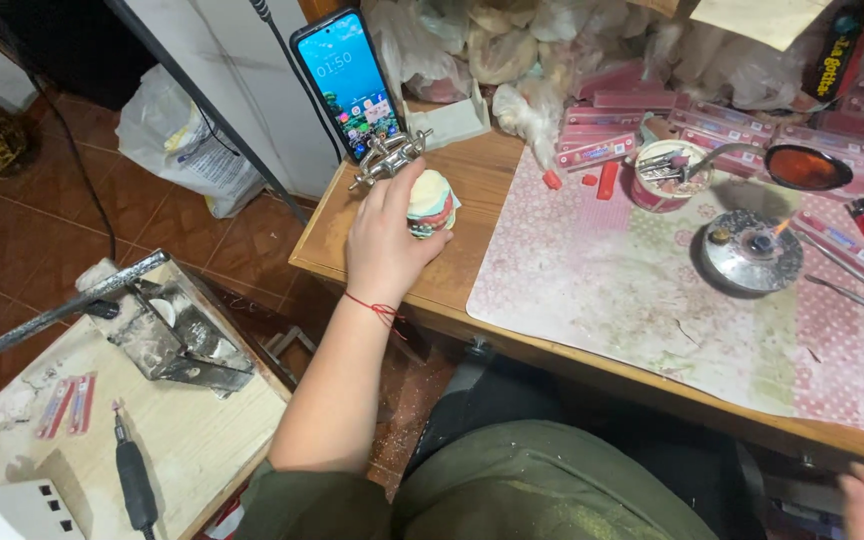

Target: The person writes on a small piece of paper with a pencil, then picks up a dental mold and manipulates it with their hands. They also handle a pink putty-like material, kneading it briefly before placing it back on the table.

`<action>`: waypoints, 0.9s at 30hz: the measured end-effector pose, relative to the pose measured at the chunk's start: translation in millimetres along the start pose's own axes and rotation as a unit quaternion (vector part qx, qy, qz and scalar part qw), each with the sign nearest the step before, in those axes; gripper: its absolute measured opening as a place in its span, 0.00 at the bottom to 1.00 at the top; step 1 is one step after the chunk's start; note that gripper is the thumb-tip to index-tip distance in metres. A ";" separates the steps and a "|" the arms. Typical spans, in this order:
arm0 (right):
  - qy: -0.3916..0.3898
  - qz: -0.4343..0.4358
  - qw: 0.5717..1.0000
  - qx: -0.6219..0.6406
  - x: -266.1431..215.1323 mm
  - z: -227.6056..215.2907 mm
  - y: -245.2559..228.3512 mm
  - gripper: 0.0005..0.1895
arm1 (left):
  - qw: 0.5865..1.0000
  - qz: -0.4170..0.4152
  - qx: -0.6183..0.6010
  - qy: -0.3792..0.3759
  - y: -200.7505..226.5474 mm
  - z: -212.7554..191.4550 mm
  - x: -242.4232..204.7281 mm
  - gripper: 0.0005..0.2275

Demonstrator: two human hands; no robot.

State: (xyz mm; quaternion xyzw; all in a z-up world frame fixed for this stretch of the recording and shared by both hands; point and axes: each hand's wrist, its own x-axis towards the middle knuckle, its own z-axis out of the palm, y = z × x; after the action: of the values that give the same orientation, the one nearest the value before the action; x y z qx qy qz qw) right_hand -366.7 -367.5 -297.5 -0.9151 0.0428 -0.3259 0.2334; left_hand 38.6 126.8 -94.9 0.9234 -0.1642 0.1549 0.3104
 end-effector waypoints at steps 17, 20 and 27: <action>-0.117 -0.036 0.976 0.182 286.1 60.3 -283.3 0.27 | 0.962 0.009 -0.246 -0.122 96.2 6.9 -19.2 0.41; -0.123 0.045 0.952 0.276 300.6 84.9 -295.4 0.44 | 0.965 0.059 -0.236 -0.101 105.4 24.9 -24.8 0.43; -0.058 0.121 0.932 0.337 303.3 105.3 -298.7 0.48 | 0.965 0.079 -0.232 -0.091 117.2 27.3 -26.4 0.45</action>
State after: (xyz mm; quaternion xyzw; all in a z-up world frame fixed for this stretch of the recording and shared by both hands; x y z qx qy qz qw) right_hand -86.0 -130.3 -58.2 -0.7878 0.0269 -0.2365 0.5681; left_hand -27.0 27.0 -64.6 0.8205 -0.2951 0.0520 0.4868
